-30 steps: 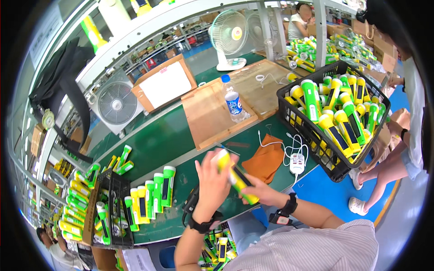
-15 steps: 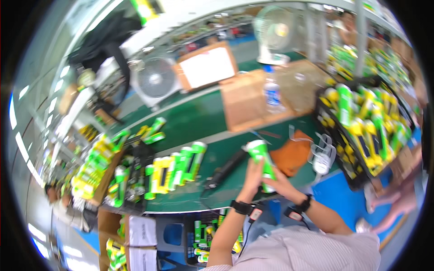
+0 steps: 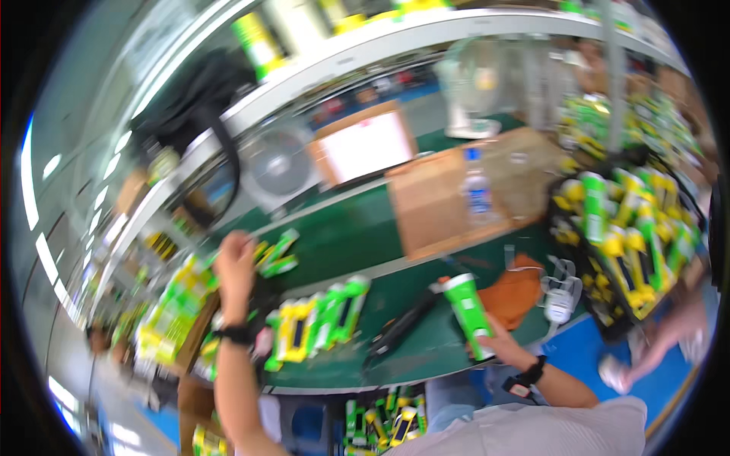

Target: Assembling, inspecting, and testing handheld flashlights at a factory workstation.

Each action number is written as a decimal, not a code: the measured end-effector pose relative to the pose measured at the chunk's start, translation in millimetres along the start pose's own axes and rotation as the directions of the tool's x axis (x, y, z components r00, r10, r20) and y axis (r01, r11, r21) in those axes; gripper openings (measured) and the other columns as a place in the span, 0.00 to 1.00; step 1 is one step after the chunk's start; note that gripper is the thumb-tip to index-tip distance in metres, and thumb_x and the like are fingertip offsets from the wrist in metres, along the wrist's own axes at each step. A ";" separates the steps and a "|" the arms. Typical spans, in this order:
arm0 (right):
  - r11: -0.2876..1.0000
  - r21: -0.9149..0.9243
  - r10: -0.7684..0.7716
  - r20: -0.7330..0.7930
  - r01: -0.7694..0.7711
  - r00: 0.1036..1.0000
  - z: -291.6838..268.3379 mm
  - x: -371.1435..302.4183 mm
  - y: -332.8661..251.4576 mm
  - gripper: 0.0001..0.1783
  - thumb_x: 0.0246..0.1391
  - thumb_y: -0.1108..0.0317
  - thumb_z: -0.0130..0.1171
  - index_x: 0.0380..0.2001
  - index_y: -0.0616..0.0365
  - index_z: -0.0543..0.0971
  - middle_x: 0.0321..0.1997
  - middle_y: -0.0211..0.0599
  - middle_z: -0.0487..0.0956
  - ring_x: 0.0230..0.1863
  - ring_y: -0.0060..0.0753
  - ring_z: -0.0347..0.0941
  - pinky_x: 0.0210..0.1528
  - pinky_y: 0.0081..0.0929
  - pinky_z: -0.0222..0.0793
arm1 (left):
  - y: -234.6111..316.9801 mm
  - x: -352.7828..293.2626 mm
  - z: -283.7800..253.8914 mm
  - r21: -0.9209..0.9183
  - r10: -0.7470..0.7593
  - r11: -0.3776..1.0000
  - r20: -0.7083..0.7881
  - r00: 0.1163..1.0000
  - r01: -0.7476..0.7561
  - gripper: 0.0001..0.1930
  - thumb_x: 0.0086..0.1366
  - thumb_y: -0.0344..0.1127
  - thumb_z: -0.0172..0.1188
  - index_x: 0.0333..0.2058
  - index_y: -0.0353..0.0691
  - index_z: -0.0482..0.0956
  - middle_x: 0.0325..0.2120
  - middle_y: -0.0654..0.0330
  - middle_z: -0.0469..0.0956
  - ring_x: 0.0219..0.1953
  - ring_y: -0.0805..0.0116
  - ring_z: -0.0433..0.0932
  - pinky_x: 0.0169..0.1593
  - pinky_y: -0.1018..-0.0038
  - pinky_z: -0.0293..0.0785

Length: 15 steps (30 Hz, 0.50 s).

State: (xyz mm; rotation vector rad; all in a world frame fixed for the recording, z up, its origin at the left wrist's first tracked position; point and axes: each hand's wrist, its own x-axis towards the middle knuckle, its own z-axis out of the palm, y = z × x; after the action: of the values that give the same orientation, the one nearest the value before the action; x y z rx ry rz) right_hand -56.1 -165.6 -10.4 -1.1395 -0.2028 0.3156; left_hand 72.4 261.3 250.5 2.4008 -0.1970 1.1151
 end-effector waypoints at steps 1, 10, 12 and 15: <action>0.999 -0.038 -0.032 0.037 0.034 0.999 9.3 4.2 -3.3 0.25 0.53 0.71 0.50 0.53 0.56 0.55 0.40 0.38 0.70 0.37 0.29 0.73 0.37 0.26 0.71 | -16.6 -6.2 -16.5 0.029 -0.001 1.000 -0.059 0.998 0.002 0.05 0.52 0.29 0.58 0.24 0.36 0.72 0.15 0.63 0.69 0.19 0.76 0.65 0.26 0.77 0.64; 0.873 -0.488 0.043 0.107 0.015 0.993 5.6 10.6 -17.8 0.30 0.46 0.66 0.58 0.51 0.58 0.59 0.36 0.36 0.73 0.38 0.24 0.71 0.39 0.21 0.66 | -20.4 17.2 -50.8 0.151 -0.114 0.982 0.019 0.993 0.110 0.05 0.55 0.30 0.55 0.25 0.36 0.69 0.14 0.62 0.68 0.16 0.74 0.66 0.21 0.76 0.61; 0.776 -0.625 -0.075 0.038 0.083 0.996 15.5 16.9 -29.9 0.32 0.40 0.60 0.63 0.47 0.58 0.62 0.33 0.40 0.74 0.34 0.32 0.73 0.37 0.27 0.67 | -48.8 34.4 -54.3 0.365 -0.117 0.926 0.044 0.992 0.093 0.05 0.55 0.31 0.54 0.30 0.36 0.70 0.18 0.55 0.72 0.21 0.62 0.70 0.28 0.69 0.65; 0.732 -0.663 -0.225 -0.021 0.155 0.974 14.9 34.6 -23.5 0.33 0.37 0.58 0.65 0.46 0.58 0.63 0.32 0.43 0.75 0.33 0.39 0.74 0.37 0.30 0.68 | -98.9 61.2 -50.3 0.389 -0.067 0.910 -0.202 0.977 0.143 0.08 0.57 0.31 0.51 0.35 0.38 0.69 0.23 0.52 0.74 0.24 0.58 0.72 0.32 0.67 0.67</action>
State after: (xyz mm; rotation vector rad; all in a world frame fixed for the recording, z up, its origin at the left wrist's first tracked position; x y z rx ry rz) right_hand -25.0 -149.8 17.1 -1.8228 -0.3579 -0.0157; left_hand 110.3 376.2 288.1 2.5956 0.2480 1.4312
